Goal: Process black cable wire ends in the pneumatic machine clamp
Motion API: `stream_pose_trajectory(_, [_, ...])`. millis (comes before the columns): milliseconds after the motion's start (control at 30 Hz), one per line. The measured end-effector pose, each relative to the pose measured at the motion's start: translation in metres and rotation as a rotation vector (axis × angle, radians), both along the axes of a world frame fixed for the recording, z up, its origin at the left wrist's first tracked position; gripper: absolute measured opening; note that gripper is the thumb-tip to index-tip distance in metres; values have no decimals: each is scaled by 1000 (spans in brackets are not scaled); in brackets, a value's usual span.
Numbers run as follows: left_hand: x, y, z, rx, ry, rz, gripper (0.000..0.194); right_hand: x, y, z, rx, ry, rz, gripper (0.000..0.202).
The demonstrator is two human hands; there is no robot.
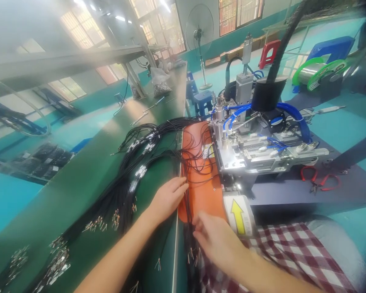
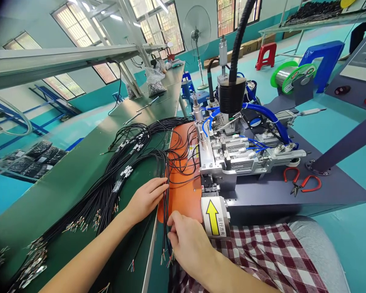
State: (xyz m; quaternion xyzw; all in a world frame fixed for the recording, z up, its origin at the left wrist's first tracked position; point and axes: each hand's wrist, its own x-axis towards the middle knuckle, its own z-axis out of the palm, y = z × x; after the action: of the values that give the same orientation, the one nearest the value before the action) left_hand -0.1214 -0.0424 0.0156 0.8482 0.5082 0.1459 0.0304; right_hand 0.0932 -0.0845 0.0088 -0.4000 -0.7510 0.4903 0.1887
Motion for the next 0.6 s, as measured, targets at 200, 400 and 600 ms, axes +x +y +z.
stream_pose_trajectory(200, [-20, -12, 10, -12, -27, -18, 26, 18, 13, 18, -167, 137, -105, 17])
stream_pose_trajectory(400, [-20, -24, 13, -97, -142, 31, 25, 52, 42, 34, -434, 279, -208, 15])
stream_pose_trajectory(600, [-17, 17, -5, -67, -396, 433, 40, 63, 40, 28, -583, 550, -366, 22])
